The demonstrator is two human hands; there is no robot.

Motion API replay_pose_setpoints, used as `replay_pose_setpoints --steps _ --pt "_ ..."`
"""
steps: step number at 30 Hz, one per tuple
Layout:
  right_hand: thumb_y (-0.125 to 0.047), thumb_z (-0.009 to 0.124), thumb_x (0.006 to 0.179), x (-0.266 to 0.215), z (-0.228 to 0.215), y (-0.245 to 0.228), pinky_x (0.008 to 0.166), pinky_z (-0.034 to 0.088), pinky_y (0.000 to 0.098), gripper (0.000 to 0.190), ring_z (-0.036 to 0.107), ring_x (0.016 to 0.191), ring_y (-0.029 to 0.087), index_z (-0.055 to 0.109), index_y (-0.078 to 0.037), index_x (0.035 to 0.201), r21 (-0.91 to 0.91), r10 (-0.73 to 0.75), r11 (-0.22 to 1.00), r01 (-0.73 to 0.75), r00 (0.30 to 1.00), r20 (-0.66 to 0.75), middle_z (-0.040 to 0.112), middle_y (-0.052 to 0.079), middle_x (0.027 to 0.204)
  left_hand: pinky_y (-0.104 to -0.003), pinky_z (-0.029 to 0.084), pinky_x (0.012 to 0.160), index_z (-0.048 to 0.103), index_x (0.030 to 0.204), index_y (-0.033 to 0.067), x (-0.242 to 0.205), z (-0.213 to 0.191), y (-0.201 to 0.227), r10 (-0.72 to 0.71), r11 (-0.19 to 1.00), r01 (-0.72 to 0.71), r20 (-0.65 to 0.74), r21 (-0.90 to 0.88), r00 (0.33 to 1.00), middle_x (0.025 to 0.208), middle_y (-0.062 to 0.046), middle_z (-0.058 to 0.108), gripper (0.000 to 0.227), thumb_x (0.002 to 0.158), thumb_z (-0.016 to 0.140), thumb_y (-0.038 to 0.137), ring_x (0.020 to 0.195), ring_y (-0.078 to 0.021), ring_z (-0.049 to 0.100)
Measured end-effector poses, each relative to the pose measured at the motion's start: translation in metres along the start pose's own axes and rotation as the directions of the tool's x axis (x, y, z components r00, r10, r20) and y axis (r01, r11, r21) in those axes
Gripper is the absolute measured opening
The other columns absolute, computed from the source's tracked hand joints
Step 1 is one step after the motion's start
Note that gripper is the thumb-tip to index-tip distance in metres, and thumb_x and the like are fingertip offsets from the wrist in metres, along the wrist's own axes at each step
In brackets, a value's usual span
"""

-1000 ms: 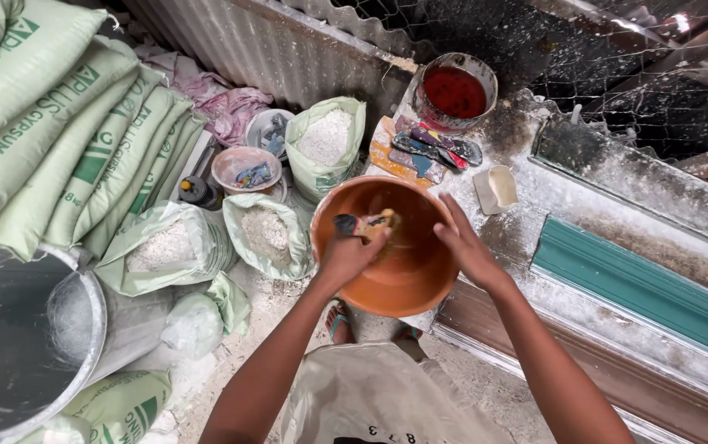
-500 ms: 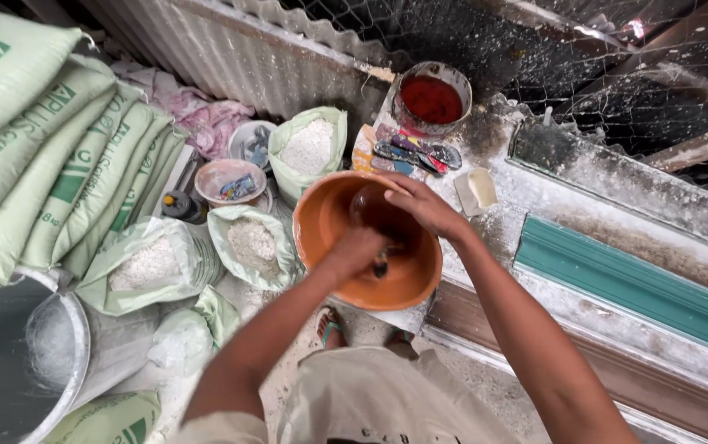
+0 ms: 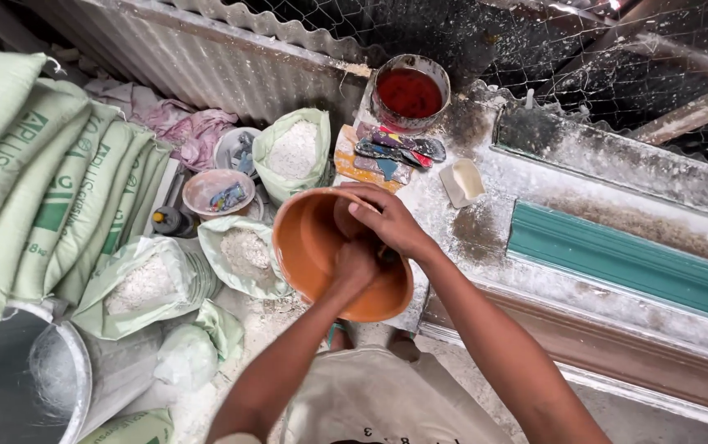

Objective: Apply a red-colored paint or sealant to the inside of a clay pot using a brush after prepping the surface.

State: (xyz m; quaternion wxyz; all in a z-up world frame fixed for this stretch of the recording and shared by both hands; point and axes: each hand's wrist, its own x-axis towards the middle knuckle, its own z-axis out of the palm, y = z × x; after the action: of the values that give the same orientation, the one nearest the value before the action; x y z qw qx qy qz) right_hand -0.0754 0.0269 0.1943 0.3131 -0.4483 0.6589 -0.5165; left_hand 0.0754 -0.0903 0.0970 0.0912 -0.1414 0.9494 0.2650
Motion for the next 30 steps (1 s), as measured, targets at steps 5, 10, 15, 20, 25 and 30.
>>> replay_pose_setpoints --steps 5,10,15,20,25,30 --pt "-0.029 0.064 0.100 -0.008 0.001 0.004 0.119 0.037 0.0401 0.043 0.054 0.138 0.026 0.066 -0.004 0.135 0.066 0.017 0.998 -0.014 0.999 -0.035 0.062 0.012 0.145 -0.046 0.058 0.079 0.070 0.113 0.0105 0.027 -0.006 0.024 0.003 0.998 0.001 0.072 -0.059 0.997 0.103 -0.017 0.074 0.035 0.086 0.070 0.033 0.092 -0.0341 0.073" --pt "-0.028 0.064 0.100 0.003 0.008 -0.002 0.117 0.041 0.0384 0.041 0.058 0.135 0.023 0.067 -0.005 0.133 -0.021 -0.011 1.000 0.011 1.000 0.004 0.065 0.012 0.141 -0.045 0.058 0.082 0.072 0.114 0.0106 0.029 -0.018 0.003 -0.001 0.995 0.014 0.132 -0.098 0.991 0.106 -0.018 0.075 0.034 0.087 0.069 0.032 0.095 -0.0338 0.073" --pt "-0.025 0.062 0.098 0.010 -0.002 -0.018 0.114 0.043 0.0394 0.038 0.060 0.130 0.022 0.067 -0.003 0.129 -0.032 -0.027 0.999 0.030 0.996 0.084 0.065 0.011 0.140 -0.044 0.059 0.086 0.074 0.114 0.0108 0.036 -0.015 -0.026 0.020 0.990 0.005 0.177 -0.143 0.984 0.109 -0.019 0.076 0.033 0.088 0.069 0.031 0.098 -0.0336 0.074" --pt "-0.024 0.062 0.096 0.016 -0.009 -0.035 0.094 0.055 0.0468 0.038 0.060 0.114 0.018 0.065 -0.005 0.130 0.273 0.300 0.908 -0.317 0.948 0.102 0.064 0.004 0.126 -0.048 0.056 0.084 0.078 0.100 0.0151 0.050 -0.045 0.019 -0.020 1.000 0.020 -0.014 -0.011 1.000 0.101 -0.016 0.076 0.028 0.088 0.072 0.041 0.094 -0.0341 0.073" --pt "-0.024 0.062 0.100 0.016 -0.013 -0.002 0.108 0.046 0.0351 0.038 0.061 0.115 0.017 0.065 -0.007 0.134 0.013 0.081 0.996 -0.084 0.986 0.148 0.069 0.005 0.119 -0.049 0.056 0.067 0.075 0.105 0.0114 0.081 0.076 -0.012 0.487 0.873 -0.458 -0.240 0.168 0.840 0.100 -0.015 0.074 0.023 0.087 0.064 0.018 0.087 -0.0354 0.072" --pt "-0.022 0.063 0.097 0.018 -0.018 -0.005 0.112 0.042 0.0349 0.036 0.059 0.126 0.018 0.067 -0.005 0.129 0.040 0.089 0.995 -0.096 0.983 0.163 0.067 0.007 0.137 -0.048 0.057 0.071 0.076 0.101 0.0161 0.059 0.008 0.005 0.556 0.787 -0.540 0.034 0.298 0.830 0.095 -0.013 0.075 0.018 0.092 0.062 0.025 0.085 -0.0332 0.072"
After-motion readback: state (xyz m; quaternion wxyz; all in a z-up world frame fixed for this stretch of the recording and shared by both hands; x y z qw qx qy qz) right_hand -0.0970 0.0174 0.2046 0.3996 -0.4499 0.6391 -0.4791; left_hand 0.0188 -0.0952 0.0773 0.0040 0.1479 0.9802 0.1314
